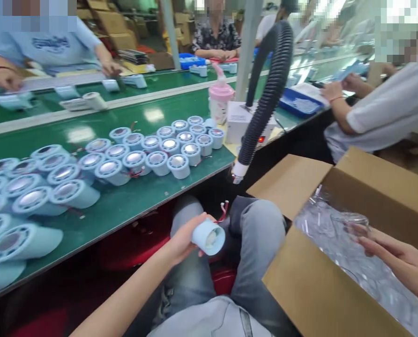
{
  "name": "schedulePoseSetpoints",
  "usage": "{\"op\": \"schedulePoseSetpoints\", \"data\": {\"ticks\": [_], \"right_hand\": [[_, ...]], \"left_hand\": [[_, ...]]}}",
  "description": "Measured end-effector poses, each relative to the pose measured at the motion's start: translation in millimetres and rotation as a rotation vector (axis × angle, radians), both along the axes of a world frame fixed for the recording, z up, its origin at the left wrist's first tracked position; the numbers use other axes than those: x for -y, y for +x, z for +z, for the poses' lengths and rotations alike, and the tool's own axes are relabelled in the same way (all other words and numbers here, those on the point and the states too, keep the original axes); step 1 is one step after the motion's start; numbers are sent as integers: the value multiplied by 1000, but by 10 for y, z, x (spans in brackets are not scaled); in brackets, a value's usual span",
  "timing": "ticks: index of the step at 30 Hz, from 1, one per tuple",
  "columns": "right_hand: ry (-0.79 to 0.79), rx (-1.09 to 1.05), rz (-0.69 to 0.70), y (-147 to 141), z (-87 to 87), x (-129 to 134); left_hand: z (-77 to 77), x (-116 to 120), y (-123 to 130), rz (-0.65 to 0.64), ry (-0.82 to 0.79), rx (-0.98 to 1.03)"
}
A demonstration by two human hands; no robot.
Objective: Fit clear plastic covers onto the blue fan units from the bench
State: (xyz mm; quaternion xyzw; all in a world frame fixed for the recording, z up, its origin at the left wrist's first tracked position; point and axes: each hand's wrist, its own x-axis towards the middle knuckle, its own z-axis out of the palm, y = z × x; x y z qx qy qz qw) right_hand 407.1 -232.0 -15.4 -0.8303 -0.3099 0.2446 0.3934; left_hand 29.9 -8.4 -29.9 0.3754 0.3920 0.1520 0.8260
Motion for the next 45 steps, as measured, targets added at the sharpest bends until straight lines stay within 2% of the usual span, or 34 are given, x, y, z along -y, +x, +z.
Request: {"op": "schedulePoseSetpoints", "data": {"ticks": [2,5,6,7,9,11,14,16,17,19,24,26,27,29,32,34,35,37,41,45], "right_hand": [[12,-228,188,-270,39,-259],[-66,-762,643,-754,93,-682],[-124,-870,778,-906,118,-810],[-189,-911,882,-1046,144,-924],[-263,-747,961,-1281,188,-1101],[-234,-408,978,-1458,202,-1209],[-13,90,943,-1632,193,-1292],[142,324,862,-1697,199,-1338],[197,372,838,-1715,205,-1366],[241,253,853,-1730,211,-1430],[234,-537,824,-1742,105,-1536],[270,-621,929,-1770,62,-1537],[291,-543,1019,-1795,53,-1534],[300,-165,1176,-1867,54,-1531],[206,471,1211,-2015,56,-1556],[148,634,1212,-2101,36,-1580],[128,620,1225,-2130,23,-1589],[123,446,1244,-2155,2,-1592],[162,-20,1128,-2114,7,-1566],[138,-332,922,-2045,6,-1568]], "left_hand": [[5,33,0,-24,20,12],[68,70,-62,-20,20,18],[90,77,-100,-17,20,18],[108,81,-145,-13,20,15],[121,83,-243,3,24,0],[101,81,-336,33,27,-26],[52,84,-424,70,23,-54],[37,88,-447,76,15,-57],[38,90,-451,76,10,-54],[55,91,-453,65,9,-48],[98,68,-468,-1,61,-27],[105,57,-476,-35,85,-26],[110,54,-478,-58,104,-32],[134,54,-479,-119,169,-79],[207,81,-468,-216,414,-217],[260,116,-458,-221,676,-311],[279,136,-453,-201,792,-345],[283,173,-450,-140,921,-376],[141,202,-458,-116,962,-282],[-20,187,-439,-145,1047,-216]]}}
